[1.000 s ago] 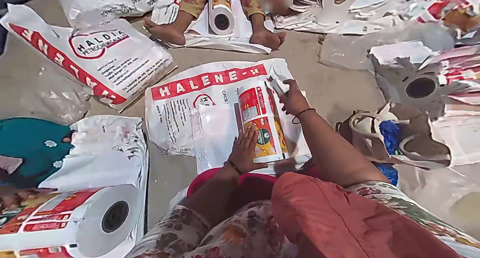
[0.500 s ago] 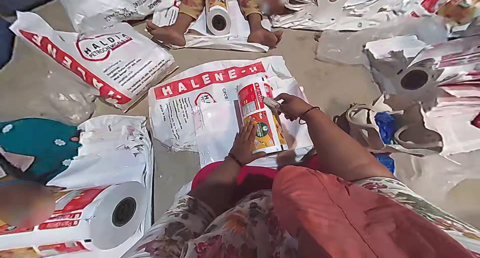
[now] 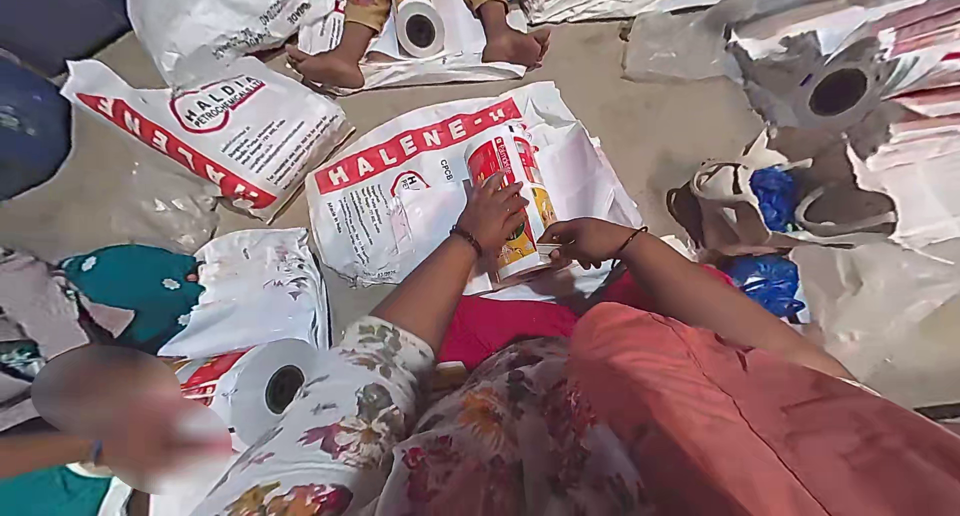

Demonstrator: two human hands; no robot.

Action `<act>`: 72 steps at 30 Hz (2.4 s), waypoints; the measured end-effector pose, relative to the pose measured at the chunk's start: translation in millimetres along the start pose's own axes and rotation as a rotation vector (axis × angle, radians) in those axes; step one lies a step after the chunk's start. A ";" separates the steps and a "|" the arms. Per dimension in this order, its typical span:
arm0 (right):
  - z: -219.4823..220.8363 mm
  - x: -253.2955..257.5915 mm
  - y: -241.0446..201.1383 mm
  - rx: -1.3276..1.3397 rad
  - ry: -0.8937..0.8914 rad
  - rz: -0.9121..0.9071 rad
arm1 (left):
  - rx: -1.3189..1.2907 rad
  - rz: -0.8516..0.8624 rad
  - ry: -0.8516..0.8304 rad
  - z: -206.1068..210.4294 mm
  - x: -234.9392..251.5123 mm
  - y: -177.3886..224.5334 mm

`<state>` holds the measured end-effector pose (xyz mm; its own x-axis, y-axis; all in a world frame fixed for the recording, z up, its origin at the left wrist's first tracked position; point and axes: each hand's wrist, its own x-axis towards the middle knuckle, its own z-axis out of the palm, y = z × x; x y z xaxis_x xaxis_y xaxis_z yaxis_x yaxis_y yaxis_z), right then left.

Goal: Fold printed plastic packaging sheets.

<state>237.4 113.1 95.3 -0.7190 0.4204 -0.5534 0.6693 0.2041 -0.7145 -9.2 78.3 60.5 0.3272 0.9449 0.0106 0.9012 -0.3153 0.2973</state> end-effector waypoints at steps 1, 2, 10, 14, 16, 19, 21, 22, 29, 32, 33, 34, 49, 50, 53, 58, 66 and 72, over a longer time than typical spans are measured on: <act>5.5 -2.2 0.1 -0.022 -0.002 -0.004 | 0.047 0.035 -0.039 -1.9 7.5 -3.5; 8.9 -5.0 -0.9 -0.044 0.000 -0.006 | 0.085 0.067 -0.048 -3.3 15.1 -6.0; 23.4 -8.7 -3.3 -0.132 0.010 -0.025 | -0.039 -0.657 -0.082 -15.0 34.1 38.5; 27.7 -7.0 -2.9 -0.152 0.004 -0.035 | -0.099 -0.767 -0.053 -34.6 14.6 32.9; 25.8 -6.1 -2.2 -0.156 -0.021 -0.017 | -0.114 -0.775 -0.097 -44.4 -4.6 12.6; 20.1 -9.7 7.3 -0.086 0.016 -0.020 | -0.121 -0.785 -0.077 -45.6 -37.9 -23.9; 9.5 -15.9 15.6 0.018 0.099 -0.048 | -0.139 -0.816 -0.059 -28.8 -66.0 -46.7; 2.2 -22.9 16.7 0.101 0.125 -0.071 | -0.160 -0.854 -0.056 -14.5 -81.5 -57.0; -22.6 -96.8 7.8 0.449 0.033 -0.467 | -0.162 -1.047 -0.408 40.0 -113.9 -67.3; -16.8 -106.0 15.6 0.331 0.061 -0.333 | -0.028 -1.059 -0.438 48.8 -106.9 -66.3; -10.9 -105.6 18.5 0.311 0.114 -0.263 | 0.027 -1.065 -0.455 54.1 -107.3 -65.8; -4.4 -102.1 20.2 0.287 0.195 -0.175 | 0.077 -1.068 -0.458 56.7 -106.1 -65.3; -45.7 72.3 -62.0 -0.197 0.525 0.183 | -0.454 -0.367 0.098 63.9 -71.0 14.0; -52.3 84.2 -69.9 -0.226 0.526 0.198 | -0.432 -0.359 0.042 64.6 -70.9 9.8; -73.3 115.8 -86.4 -0.322 0.544 0.239 | -0.474 -0.397 -0.027 71.7 -64.2 -8.7; -95.6 139.1 -92.7 -0.399 0.532 0.249 | -0.605 -0.452 -0.103 74.9 -58.2 -22.6; -113.9 137.8 -106.4 -0.516 0.386 0.266 | -0.626 -0.413 -0.078 77.1 -52.5 -27.3; -105.6 123.7 -110.9 -0.626 0.249 0.268 | -0.641 -0.436 -0.090 78.7 -55.3 -30.8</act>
<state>94.1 235.8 151.3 -0.5011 0.7007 -0.5080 0.8520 0.5023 -0.1476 -32.6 28.9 -24.4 0.0272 0.9524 -0.3035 0.6221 0.2215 0.7510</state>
